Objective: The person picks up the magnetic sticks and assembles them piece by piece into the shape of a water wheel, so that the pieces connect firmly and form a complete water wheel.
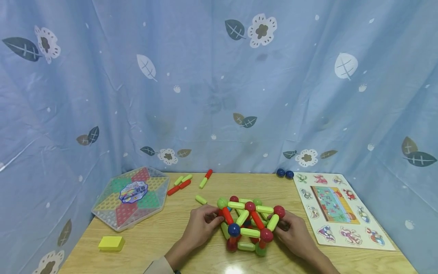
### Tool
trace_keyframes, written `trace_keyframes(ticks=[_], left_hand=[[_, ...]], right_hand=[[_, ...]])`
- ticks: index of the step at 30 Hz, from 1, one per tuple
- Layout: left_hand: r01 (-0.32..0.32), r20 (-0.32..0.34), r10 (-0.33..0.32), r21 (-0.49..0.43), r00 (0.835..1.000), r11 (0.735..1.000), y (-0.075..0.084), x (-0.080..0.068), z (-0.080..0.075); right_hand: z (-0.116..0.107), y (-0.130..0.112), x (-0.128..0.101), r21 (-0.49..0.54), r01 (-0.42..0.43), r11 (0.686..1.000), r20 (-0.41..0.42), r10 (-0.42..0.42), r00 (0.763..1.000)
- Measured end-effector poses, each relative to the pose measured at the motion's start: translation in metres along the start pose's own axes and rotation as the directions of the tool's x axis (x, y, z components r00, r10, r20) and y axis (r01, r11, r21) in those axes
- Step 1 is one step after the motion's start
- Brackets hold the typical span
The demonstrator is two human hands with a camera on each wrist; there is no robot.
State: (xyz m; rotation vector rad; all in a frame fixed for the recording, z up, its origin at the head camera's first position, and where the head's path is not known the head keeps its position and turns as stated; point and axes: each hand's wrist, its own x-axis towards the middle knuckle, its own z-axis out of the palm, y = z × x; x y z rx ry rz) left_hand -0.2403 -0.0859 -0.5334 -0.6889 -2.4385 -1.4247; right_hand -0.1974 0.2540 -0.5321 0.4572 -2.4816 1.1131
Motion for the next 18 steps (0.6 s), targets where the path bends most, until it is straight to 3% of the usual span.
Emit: trace_keyframes(ticks=[7,11,14,18], left_hand=[[-0.002,0.0,0.002,0.018,1.0,1.0,0.001,0.0,-0.001],[0.013,0.018,-0.014,0.044,1.0,0.999,0.002,0.0,-0.001],[0.025,0.066,-0.03,0.083,0.997,0.996,0.005,0.003,0.0],[0.046,0.117,-0.059,0.112,0.991,0.993,0.01,0.007,0.0]], right_hand=[[0.002,-0.006,0.0,-0.038,0.003,0.999,-0.049,-0.005,0.999],[0.003,-0.01,0.003,-0.099,-0.113,0.989,-0.032,0.111,0.993],[0.003,-0.015,0.006,-0.161,-0.216,0.963,0.02,0.222,0.975],[0.003,-0.02,0.012,-0.179,-0.272,0.946,0.097,0.292,0.952]])
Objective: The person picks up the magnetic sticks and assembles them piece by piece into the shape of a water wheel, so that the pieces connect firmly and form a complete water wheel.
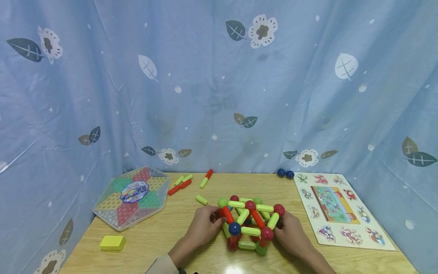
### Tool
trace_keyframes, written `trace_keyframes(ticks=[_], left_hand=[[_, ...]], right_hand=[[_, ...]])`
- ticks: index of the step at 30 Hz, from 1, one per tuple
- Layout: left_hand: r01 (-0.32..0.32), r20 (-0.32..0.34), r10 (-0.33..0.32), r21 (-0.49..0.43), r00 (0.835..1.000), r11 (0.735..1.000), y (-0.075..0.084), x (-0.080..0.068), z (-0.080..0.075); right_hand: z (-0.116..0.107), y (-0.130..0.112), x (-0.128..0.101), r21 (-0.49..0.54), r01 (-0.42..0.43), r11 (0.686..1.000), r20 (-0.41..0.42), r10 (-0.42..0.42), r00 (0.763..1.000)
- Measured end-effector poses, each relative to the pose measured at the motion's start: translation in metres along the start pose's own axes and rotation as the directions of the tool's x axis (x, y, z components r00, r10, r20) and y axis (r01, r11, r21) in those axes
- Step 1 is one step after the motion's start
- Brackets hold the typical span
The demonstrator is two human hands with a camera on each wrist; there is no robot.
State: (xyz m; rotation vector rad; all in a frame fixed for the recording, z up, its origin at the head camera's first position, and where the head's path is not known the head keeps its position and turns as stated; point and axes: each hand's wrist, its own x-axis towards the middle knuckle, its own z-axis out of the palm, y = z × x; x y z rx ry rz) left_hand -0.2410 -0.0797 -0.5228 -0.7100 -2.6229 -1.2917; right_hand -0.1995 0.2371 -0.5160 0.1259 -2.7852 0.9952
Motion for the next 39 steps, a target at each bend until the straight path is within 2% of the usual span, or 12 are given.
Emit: trace_keyframes(ticks=[8,11,14,21,22,24,26,28,32,34,36,39], left_hand=[[0.099,0.035,-0.096,-0.1,0.995,0.99,0.008,0.001,-0.002],[0.159,0.083,-0.144,-0.228,0.986,0.961,0.01,0.0,-0.002],[0.257,0.157,-0.211,-0.395,0.965,0.882,0.01,-0.001,-0.003],[0.441,0.322,-0.302,-0.663,0.897,0.605,0.012,0.003,-0.009],[0.451,0.338,-0.299,-0.678,0.893,0.581,0.013,0.003,-0.009],[0.458,0.353,-0.292,-0.68,0.889,0.572,0.014,0.004,-0.01],[0.457,0.359,-0.284,-0.666,0.889,0.589,0.016,0.004,-0.011],[0.44,0.345,-0.277,-0.624,0.897,0.646,0.018,0.003,-0.011],[0.316,0.244,-0.23,-0.415,0.942,0.853,0.02,0.001,-0.008],[0.245,0.184,-0.198,-0.281,0.963,0.928,0.021,0.001,-0.006],[0.194,0.139,-0.17,-0.185,0.976,0.964,0.019,0.0,-0.005],[0.166,0.113,-0.151,-0.14,0.982,0.976,0.016,0.0,-0.003]], right_hand=[[-0.007,-0.004,0.004,0.085,-0.083,0.993,0.018,0.081,0.997],[-0.009,-0.003,0.006,0.171,-0.124,0.977,0.043,0.118,0.992],[-0.011,0.002,0.007,0.298,-0.176,0.938,0.103,0.152,0.983],[-0.016,0.004,0.007,0.592,-0.247,0.767,0.266,0.103,0.959],[-0.016,0.003,0.007,0.613,-0.257,0.747,0.275,0.104,0.956],[-0.016,0.001,0.007,0.599,-0.272,0.753,0.272,0.128,0.954],[-0.016,0.0,0.007,0.561,-0.285,0.777,0.261,0.161,0.952],[-0.014,-0.001,0.007,0.498,-0.278,0.821,0.233,0.182,0.955],[-0.009,-0.002,0.007,0.372,-0.215,0.903,0.158,0.167,0.973],[-0.006,-0.003,0.006,0.32,-0.164,0.933,0.112,0.135,0.985],[-0.005,-0.003,0.005,0.276,-0.121,0.954,0.081,0.102,0.991],[-0.005,-0.001,0.004,0.26,-0.065,0.963,0.089,0.043,0.995]])
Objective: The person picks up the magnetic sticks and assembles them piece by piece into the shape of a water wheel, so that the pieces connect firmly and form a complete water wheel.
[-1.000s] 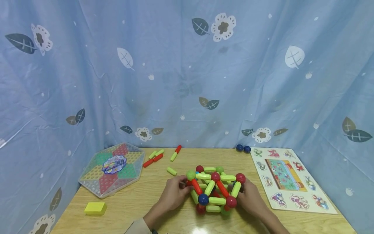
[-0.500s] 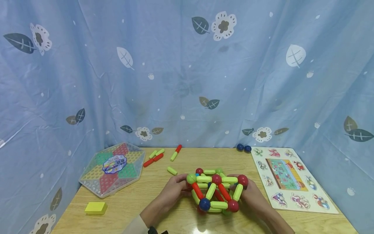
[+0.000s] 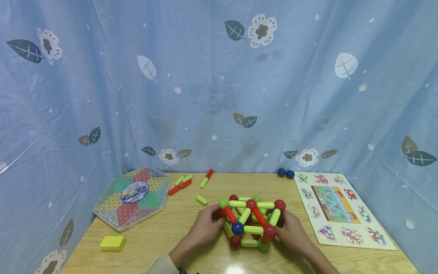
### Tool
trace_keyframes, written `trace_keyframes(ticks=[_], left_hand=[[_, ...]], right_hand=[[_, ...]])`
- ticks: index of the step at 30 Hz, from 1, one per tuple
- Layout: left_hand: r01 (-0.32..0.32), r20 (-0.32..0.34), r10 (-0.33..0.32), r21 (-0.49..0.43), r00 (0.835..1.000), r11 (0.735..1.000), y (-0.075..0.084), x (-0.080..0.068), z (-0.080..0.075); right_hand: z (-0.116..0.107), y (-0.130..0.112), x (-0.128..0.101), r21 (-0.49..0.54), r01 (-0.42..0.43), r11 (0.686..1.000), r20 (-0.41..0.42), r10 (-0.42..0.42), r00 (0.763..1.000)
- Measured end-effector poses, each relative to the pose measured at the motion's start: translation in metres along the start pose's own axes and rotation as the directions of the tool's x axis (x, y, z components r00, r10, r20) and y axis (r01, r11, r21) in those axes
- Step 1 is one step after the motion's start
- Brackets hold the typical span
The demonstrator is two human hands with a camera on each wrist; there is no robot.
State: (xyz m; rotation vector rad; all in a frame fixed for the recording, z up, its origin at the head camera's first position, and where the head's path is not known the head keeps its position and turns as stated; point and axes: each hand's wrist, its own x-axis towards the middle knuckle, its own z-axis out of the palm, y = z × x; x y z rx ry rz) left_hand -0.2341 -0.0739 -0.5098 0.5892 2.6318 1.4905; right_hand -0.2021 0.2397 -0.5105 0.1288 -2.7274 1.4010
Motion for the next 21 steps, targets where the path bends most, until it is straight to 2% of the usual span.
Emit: trace_keyframes(ticks=[4,6,9,11,14,21], left_hand=[[-0.032,-0.009,0.031,-0.018,0.999,0.999,-0.007,0.001,0.001],[-0.044,-0.014,0.044,-0.039,0.999,0.998,-0.01,0.001,0.0],[-0.054,-0.01,0.054,-0.063,0.999,0.997,-0.015,0.002,-0.002],[-0.049,-0.002,0.049,-0.065,0.999,0.997,-0.017,0.003,-0.002],[-0.044,0.0,0.044,-0.061,0.999,0.997,-0.018,0.004,-0.001],[-0.039,-0.032,0.038,-0.04,0.999,0.998,-0.018,0.003,0.001]], right_hand=[[-0.01,0.008,0.004,0.074,0.075,0.994,0.139,-0.084,0.987],[-0.016,0.013,0.009,0.112,0.133,0.985,0.215,-0.155,0.964],[-0.022,0.019,0.019,0.112,0.246,0.963,0.278,-0.268,0.922],[-0.024,0.022,0.024,0.096,0.303,0.948,0.292,-0.318,0.902],[-0.025,0.024,0.03,0.066,0.352,0.934,0.292,-0.356,0.888],[-0.024,0.025,0.03,0.033,0.347,0.937,0.298,-0.341,0.892]])
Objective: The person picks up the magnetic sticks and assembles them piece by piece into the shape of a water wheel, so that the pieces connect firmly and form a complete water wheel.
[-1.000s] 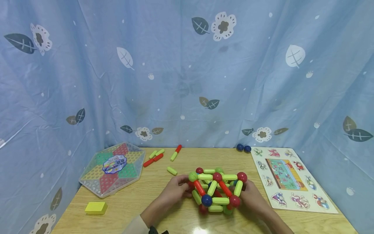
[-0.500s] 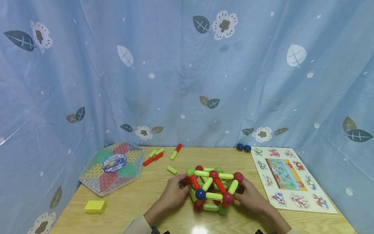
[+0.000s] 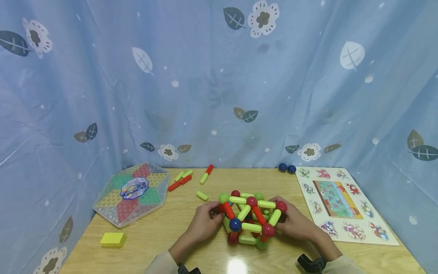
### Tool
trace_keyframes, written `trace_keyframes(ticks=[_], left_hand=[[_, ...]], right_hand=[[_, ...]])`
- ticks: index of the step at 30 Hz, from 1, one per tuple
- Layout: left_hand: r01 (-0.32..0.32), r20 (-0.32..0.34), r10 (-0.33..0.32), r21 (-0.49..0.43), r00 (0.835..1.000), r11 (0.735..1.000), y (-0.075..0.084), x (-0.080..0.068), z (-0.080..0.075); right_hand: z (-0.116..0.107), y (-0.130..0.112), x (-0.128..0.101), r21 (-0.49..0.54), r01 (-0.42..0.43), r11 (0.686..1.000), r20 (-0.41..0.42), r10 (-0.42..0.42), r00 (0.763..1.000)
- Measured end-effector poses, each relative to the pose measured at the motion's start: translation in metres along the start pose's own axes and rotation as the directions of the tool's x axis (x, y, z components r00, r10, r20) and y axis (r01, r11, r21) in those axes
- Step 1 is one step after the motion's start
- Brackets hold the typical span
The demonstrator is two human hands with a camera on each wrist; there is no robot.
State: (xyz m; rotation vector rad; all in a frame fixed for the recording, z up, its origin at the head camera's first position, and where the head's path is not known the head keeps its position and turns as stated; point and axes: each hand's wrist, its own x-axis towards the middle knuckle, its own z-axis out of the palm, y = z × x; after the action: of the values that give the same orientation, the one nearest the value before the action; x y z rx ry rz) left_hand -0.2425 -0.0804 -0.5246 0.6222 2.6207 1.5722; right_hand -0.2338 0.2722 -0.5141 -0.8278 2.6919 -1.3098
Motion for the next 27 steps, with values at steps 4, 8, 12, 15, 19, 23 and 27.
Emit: trace_keyframes(ticks=[4,8,12,15,19,23,27], left_hand=[[0.012,0.004,-0.012,0.009,1.0,1.0,0.0,0.0,0.0],[0.016,0.005,-0.016,0.011,1.0,1.0,-0.001,0.001,0.0],[0.01,0.002,-0.01,0.008,1.0,1.0,-0.001,0.002,0.0],[0.009,-0.003,-0.009,0.005,1.0,1.0,0.0,0.002,0.0],[0.016,-0.013,-0.016,0.007,1.0,1.0,0.001,0.002,0.0],[0.021,-0.017,-0.02,0.007,1.0,1.0,0.001,0.001,0.0],[0.029,-0.02,-0.029,0.009,0.999,1.0,0.002,0.0,0.001]], right_hand=[[0.001,-0.001,0.0,-0.077,0.035,0.996,0.0,-0.035,0.999],[0.002,-0.001,0.001,-0.139,0.044,0.989,-0.041,-0.05,0.998],[0.004,-0.001,0.001,-0.169,0.051,0.984,-0.072,-0.064,0.995],[0.005,-0.004,0.001,-0.158,0.052,0.986,-0.089,-0.066,0.994],[0.01,-0.006,0.003,-0.163,0.049,0.985,-0.147,-0.073,0.986],[0.013,-0.007,0.003,-0.219,0.029,0.975,-0.212,-0.077,0.974],[0.015,-0.007,0.002,-0.252,-0.006,0.968,-0.226,-0.053,0.973]])
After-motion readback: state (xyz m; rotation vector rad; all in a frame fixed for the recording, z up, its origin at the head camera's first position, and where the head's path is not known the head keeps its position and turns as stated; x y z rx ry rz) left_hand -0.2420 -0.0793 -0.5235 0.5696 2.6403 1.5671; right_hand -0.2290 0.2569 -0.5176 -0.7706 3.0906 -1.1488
